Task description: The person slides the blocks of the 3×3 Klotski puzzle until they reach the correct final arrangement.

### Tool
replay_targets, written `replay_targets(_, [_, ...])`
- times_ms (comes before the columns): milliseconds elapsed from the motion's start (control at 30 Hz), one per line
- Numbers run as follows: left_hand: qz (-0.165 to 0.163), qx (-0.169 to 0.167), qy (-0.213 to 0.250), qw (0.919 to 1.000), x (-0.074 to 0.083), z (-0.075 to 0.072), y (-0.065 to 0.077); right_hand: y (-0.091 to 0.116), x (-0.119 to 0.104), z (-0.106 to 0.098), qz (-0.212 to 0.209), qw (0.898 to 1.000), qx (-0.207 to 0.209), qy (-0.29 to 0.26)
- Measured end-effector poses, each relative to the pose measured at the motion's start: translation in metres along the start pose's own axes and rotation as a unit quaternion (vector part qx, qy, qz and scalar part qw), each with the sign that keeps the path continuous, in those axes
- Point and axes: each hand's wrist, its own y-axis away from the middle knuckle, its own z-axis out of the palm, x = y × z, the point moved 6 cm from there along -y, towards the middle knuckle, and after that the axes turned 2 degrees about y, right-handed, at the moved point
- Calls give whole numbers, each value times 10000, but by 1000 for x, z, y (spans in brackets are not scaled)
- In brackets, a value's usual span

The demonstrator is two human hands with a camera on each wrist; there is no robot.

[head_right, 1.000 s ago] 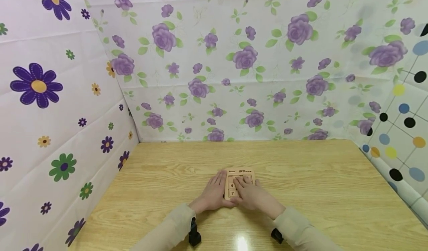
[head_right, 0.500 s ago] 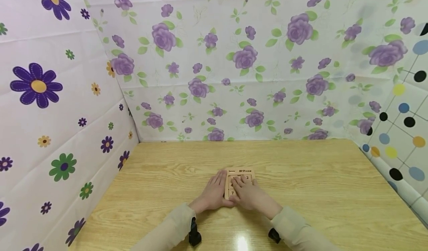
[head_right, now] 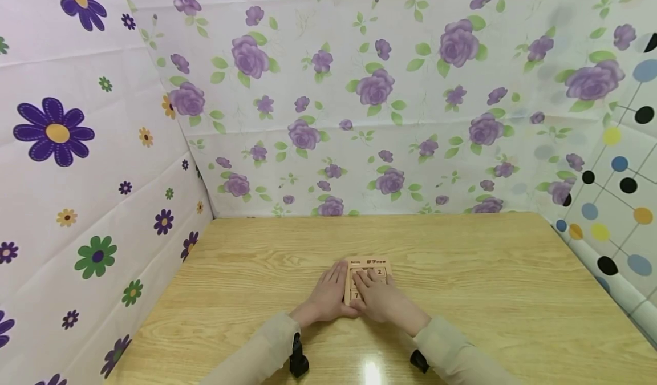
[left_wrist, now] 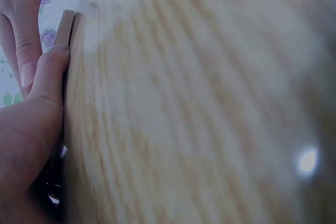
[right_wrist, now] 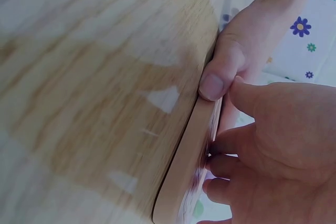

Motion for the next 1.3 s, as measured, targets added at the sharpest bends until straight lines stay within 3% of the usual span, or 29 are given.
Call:
replay_targets(667, [-10,-4,-184,9998,-1,2,-1,-1,-6,0,-21,10000,-5,-69])
replay_targets(1300, [-4,2,-74,10000,0,2,-2,0,13,7,-65,9995,17,-296])
